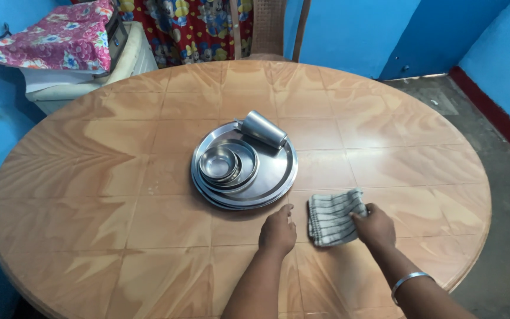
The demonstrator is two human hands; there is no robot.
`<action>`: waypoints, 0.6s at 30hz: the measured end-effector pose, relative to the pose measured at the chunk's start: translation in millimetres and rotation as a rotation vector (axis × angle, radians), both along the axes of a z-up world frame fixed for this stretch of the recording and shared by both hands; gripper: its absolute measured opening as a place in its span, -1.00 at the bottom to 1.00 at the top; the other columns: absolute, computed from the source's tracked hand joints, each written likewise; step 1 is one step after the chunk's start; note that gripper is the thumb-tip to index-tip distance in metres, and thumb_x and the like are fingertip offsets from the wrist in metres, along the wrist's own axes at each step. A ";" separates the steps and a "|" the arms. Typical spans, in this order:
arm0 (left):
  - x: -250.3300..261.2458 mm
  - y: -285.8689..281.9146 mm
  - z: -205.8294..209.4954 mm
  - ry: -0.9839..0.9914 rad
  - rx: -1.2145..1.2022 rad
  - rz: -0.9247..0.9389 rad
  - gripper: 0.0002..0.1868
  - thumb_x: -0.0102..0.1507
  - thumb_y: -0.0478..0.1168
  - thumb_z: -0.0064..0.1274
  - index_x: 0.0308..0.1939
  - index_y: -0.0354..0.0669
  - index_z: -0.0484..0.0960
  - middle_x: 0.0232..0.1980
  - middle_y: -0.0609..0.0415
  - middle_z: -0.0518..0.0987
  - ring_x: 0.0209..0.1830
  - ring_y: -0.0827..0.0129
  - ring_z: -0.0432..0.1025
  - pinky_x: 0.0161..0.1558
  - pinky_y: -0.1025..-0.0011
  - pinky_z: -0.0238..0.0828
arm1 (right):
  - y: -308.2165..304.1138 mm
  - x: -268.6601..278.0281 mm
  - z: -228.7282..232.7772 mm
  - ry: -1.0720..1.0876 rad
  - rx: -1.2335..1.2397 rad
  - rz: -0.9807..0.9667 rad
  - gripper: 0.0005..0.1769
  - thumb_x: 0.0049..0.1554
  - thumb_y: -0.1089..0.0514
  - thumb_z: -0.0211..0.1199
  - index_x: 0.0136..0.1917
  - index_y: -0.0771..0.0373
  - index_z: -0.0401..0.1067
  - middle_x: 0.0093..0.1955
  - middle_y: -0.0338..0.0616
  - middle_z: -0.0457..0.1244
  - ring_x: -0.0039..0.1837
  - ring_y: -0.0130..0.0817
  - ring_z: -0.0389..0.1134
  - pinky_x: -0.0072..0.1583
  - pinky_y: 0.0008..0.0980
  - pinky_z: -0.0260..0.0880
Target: The person wipes a round wooden table with a yellow cloth, then moves a stack of stainless steel plates, bowls, and a tumbler onto the table. The person wipes each item with a striped cloth, handling them one at a time.
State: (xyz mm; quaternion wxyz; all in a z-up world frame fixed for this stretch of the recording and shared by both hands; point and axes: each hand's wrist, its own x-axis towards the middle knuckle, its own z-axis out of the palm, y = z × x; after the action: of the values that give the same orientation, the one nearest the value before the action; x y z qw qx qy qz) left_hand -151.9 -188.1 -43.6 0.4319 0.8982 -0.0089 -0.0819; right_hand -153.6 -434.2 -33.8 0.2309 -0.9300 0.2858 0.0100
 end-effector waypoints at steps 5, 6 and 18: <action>5.8 26.5 8.0 -0.039 0.033 0.084 -0.54 0.22 -0.29 0.06 0.23 0.00 0.52 0.19 0.02 0.61 0.20 0.10 0.48 0.17 0.20 0.42 | 14.5 6.2 14.3 0.050 -0.252 0.048 -0.42 -0.04 -0.08 0.50 0.25 -0.10 0.47 0.30 -0.10 0.25 0.37 -0.03 0.23 0.27 0.05 0.25; 6.8 33.9 9.9 -0.063 0.052 0.112 -0.55 0.23 -0.28 0.07 0.22 -0.01 0.53 0.19 -0.01 0.60 0.21 0.07 0.47 0.18 0.18 0.42 | 20.6 7.8 15.0 0.043 -0.251 0.082 -0.45 -0.03 -0.06 0.49 0.24 -0.11 0.48 0.31 -0.11 0.24 0.38 -0.03 0.23 0.28 0.05 0.25; 54.9 143.6 -31.2 -0.076 0.157 0.445 -0.45 0.21 -0.36 -0.01 0.31 -0.25 0.35 0.24 -0.26 0.49 0.20 -0.13 0.42 0.16 0.06 0.39 | 104.2 67.8 -56.6 0.002 0.081 0.397 -0.50 0.07 0.00 0.40 0.28 0.04 0.46 0.18 -0.07 0.39 0.22 -0.10 0.44 0.25 -0.19 0.43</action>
State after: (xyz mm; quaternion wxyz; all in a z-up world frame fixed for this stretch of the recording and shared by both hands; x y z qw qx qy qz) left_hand -97.1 -44.5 -74.8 0.3676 0.9112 0.1796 0.0488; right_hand -85.9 -330.1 -90.4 0.2613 -0.9580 0.0964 0.0675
